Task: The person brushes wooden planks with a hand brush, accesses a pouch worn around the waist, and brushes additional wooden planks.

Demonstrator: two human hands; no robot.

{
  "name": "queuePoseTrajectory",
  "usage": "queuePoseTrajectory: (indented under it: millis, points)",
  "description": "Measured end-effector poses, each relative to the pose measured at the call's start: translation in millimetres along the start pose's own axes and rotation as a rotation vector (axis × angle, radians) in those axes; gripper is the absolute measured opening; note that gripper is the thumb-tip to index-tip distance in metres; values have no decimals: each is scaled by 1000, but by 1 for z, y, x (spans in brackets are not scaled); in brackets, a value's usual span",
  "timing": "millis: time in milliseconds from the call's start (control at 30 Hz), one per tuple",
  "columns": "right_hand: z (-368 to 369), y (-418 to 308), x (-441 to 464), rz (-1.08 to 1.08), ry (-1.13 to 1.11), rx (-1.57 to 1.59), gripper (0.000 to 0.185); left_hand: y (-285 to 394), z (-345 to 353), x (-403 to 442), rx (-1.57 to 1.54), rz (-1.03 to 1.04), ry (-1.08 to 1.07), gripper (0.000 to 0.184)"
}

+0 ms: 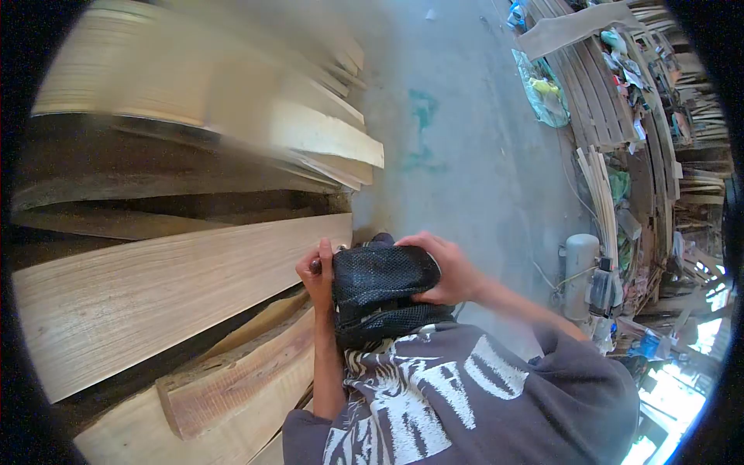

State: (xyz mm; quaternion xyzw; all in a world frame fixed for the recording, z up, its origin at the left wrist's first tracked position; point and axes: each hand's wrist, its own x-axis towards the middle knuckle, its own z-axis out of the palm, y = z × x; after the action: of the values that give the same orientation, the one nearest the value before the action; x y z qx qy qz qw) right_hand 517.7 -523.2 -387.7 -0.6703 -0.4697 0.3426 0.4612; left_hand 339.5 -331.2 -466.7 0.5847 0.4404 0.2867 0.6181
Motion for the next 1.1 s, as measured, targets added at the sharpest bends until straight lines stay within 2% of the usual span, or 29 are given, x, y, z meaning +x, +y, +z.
queuePoseTrajectory:
  millis: [100,200,267,367,433,533,567,633,733,867,1033,1100]
  points:
    - [1,2,2,-27,0,-16,86,2,0,1,23,63,0,51]
    - [-1,-2,4,-51,-5,-28,85,-6,1,-1,-11,36,63,50]
    - [-1,-6,5,-67,-14,-20,83,-13,-7,-1,-27,-79,75,36]
    - [-1,-9,7,-75,-32,-29,83,-18,-15,-2,-65,-173,83,37]
    - [-2,-10,8,-104,-42,-48,83,-16,-13,-5,-96,-132,138,34]
    - [-4,-14,11,-141,-58,-64,83,-2,5,-10,-170,-11,332,48]
    - [-4,-17,13,-153,-65,-68,84,3,10,-11,-210,-11,420,47]
    - [-5,-23,15,-160,-78,-64,83,8,7,-12,-235,0,441,45]
    - [-3,-24,17,-177,-87,-69,83,8,-5,-14,-207,20,323,43]
    - [-2,-23,20,-218,-79,-76,83,2,-7,-13,-223,15,367,41]
    - [-4,-27,23,-184,-112,-84,84,0,-12,-11,-207,100,304,40]
    - [-4,-27,24,-181,-121,-89,85,-6,-18,-9,-197,75,298,39]
